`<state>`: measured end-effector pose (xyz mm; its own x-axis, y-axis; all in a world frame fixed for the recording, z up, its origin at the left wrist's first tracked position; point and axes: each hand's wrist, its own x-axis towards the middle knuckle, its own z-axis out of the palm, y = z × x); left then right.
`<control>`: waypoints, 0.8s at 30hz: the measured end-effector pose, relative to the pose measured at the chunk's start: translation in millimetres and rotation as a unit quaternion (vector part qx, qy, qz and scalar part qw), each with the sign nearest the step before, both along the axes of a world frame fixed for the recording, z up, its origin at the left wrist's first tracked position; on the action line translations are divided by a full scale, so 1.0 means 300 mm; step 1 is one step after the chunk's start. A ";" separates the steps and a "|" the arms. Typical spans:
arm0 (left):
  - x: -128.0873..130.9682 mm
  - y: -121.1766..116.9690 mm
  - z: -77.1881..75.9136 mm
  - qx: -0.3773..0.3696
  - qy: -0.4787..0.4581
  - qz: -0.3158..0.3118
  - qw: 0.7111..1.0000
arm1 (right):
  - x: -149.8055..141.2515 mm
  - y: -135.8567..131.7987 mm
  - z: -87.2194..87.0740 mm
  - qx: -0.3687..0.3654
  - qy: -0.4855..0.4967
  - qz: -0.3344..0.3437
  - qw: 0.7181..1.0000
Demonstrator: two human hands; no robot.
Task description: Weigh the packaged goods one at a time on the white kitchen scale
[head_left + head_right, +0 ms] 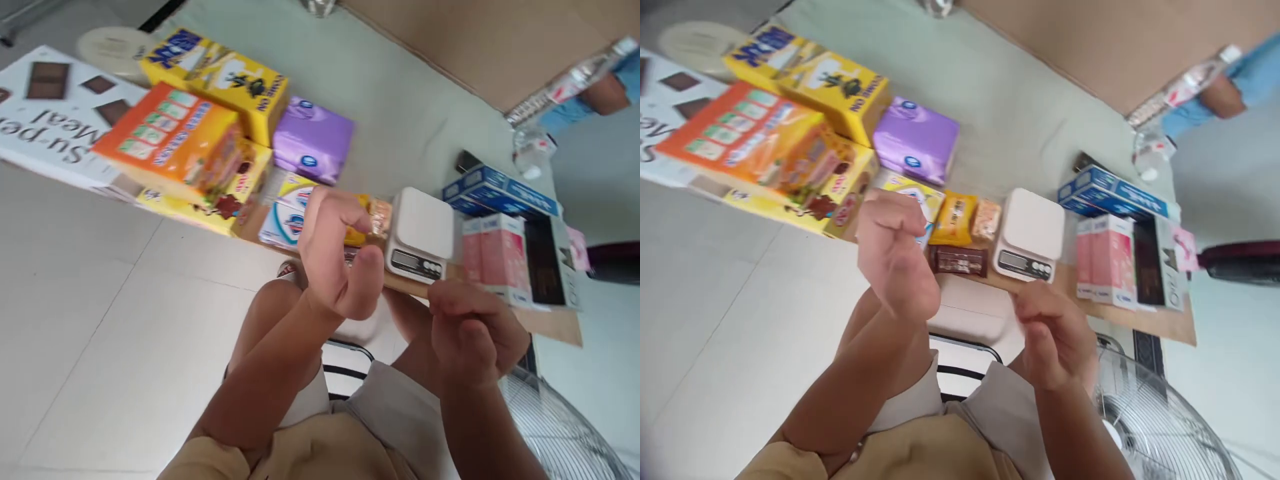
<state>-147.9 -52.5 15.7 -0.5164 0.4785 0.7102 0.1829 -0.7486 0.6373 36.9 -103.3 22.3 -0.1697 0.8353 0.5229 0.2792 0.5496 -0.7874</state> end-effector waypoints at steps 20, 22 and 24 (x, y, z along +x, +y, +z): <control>1.001 0.236 0.154 -0.090 0.393 -0.364 0.840 | 0.918 0.204 -0.073 -0.112 0.512 -0.427 0.737; 1.165 0.367 0.208 -0.144 0.481 -0.366 0.784 | 0.943 0.216 -0.070 -0.154 0.535 -0.411 0.721; 1.312 0.489 0.229 -0.201 0.569 -0.340 0.721 | 0.959 0.211 -0.069 -0.175 0.538 -0.392 0.725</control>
<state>245.6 94.3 84.5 0.7426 0.6318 0.2222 0.4370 -0.7085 0.5542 324.7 -39.9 1.6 0.7784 0.5680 -0.2672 -0.4822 0.2685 -0.8339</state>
